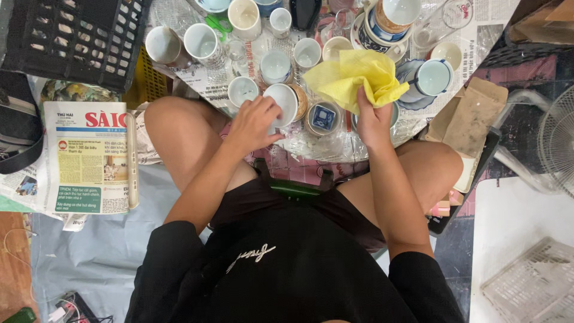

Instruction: The person wipes several ceramic items, including a wooden bowl, a white bowl, and a blue patterned bowl, using a yellow cloth. The person handles each item one at a time, wiping the interior and exterior surfaces before placing them aside.

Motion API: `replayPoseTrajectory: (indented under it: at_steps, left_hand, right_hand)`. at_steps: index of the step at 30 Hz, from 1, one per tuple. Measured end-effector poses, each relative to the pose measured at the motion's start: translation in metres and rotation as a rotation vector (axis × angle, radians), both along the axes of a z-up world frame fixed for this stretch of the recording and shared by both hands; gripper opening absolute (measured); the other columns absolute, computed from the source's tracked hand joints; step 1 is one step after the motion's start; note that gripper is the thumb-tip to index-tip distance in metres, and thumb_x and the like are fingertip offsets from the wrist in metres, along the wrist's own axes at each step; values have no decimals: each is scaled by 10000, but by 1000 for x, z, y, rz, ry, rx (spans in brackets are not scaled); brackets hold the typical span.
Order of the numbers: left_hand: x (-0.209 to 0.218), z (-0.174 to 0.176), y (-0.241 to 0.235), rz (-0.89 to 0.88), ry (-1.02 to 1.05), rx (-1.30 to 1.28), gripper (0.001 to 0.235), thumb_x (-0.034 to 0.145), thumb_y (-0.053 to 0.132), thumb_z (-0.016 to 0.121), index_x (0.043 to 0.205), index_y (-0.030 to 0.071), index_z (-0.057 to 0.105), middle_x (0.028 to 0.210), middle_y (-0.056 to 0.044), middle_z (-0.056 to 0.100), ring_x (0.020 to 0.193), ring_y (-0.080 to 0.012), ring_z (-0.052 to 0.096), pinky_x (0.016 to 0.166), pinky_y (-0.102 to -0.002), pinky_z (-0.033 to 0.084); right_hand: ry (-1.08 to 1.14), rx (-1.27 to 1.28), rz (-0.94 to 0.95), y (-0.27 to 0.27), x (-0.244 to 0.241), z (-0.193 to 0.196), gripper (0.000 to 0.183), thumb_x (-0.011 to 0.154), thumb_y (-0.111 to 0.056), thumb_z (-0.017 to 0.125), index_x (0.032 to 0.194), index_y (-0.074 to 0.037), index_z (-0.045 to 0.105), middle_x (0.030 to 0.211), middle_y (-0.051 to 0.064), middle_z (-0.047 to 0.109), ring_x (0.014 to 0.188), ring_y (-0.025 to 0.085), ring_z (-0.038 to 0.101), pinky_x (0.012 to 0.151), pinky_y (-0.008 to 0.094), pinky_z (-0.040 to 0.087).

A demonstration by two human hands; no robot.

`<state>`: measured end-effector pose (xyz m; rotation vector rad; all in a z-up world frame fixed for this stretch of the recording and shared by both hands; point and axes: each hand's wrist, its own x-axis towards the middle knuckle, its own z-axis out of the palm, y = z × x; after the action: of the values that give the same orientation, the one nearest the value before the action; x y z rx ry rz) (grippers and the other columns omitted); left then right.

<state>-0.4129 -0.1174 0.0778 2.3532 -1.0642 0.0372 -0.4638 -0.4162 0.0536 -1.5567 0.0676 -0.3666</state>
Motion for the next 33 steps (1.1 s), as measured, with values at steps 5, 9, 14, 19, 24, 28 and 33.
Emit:
replayPoseTrajectory:
  at_steps: [5, 9, 14, 19, 24, 28, 33]
  left_hand:
    - [1, -14, 4, -68, -110, -20, 301, 725, 107, 802, 962, 122, 619, 946, -42, 567, 920, -254, 585, 752, -401, 437]
    - [-2, -8, 7, -70, -165, -53, 256, 755, 92, 755, 971, 99, 618, 935, -53, 570, 890, -261, 586, 743, -400, 451]
    - [-5, 8, 13, -31, -235, -97, 270, 792, 101, 749, 1037, 89, 638, 1014, -59, 627, 984, -276, 621, 839, -412, 498]
    - [-9, 20, 13, 113, -256, -255, 260, 791, 9, 797, 986, 100, 650, 991, -80, 653, 967, -286, 639, 861, -397, 501]
    - [-2, 27, 19, 34, 370, -838, 232, 1015, 65, 699, 1192, 72, 549, 1140, -75, 606, 1057, -173, 598, 981, -306, 486]
    - [25, 47, -1, 78, 519, -1119, 238, 1143, 156, 594, 1336, 37, 520, 1230, -58, 627, 1115, -149, 573, 1006, -301, 486]
    - [58, 62, -44, 12, 1103, -1485, 331, 1108, 283, 520, 1364, 74, 537, 1266, -61, 650, 1181, -202, 639, 1034, -408, 545]
  right_hand:
    - [126, 96, 29, 6, 5, 5, 285, 1120, -114, 562, 1375, 11, 555, 1192, 77, 637, 966, 156, 580, 828, 309, 467]
    - [332, 213, 25, 7, 5, 16, 322, 1108, -101, 547, 1403, 29, 536, 1048, 159, 629, 651, 250, 494, 545, 383, 373]
    - [15, 123, 114, 10, 11, 2, 352, 1078, -59, 577, 1418, 8, 511, 1328, 67, 620, 1211, 154, 604, 1047, 310, 497]
    - [-30, -4, 128, 5, 12, 7, 432, 1046, -48, 618, 1455, 7, 492, 1377, 68, 611, 1267, 169, 585, 1099, 325, 468]
    - [-67, 17, 146, 7, 12, 26, 523, 1044, -54, 619, 1514, -14, 392, 1415, 64, 567, 1309, 162, 549, 1128, 328, 448]
    - [-67, 107, 154, 5, 14, 24, 513, 1041, -69, 642, 1495, -13, 411, 1388, 72, 595, 1271, 161, 587, 1095, 334, 489]
    - [61, 437, 137, -2, 9, 18, 417, 1035, -157, 635, 1407, -27, 499, 1291, 53, 646, 1179, 149, 647, 1009, 329, 547]
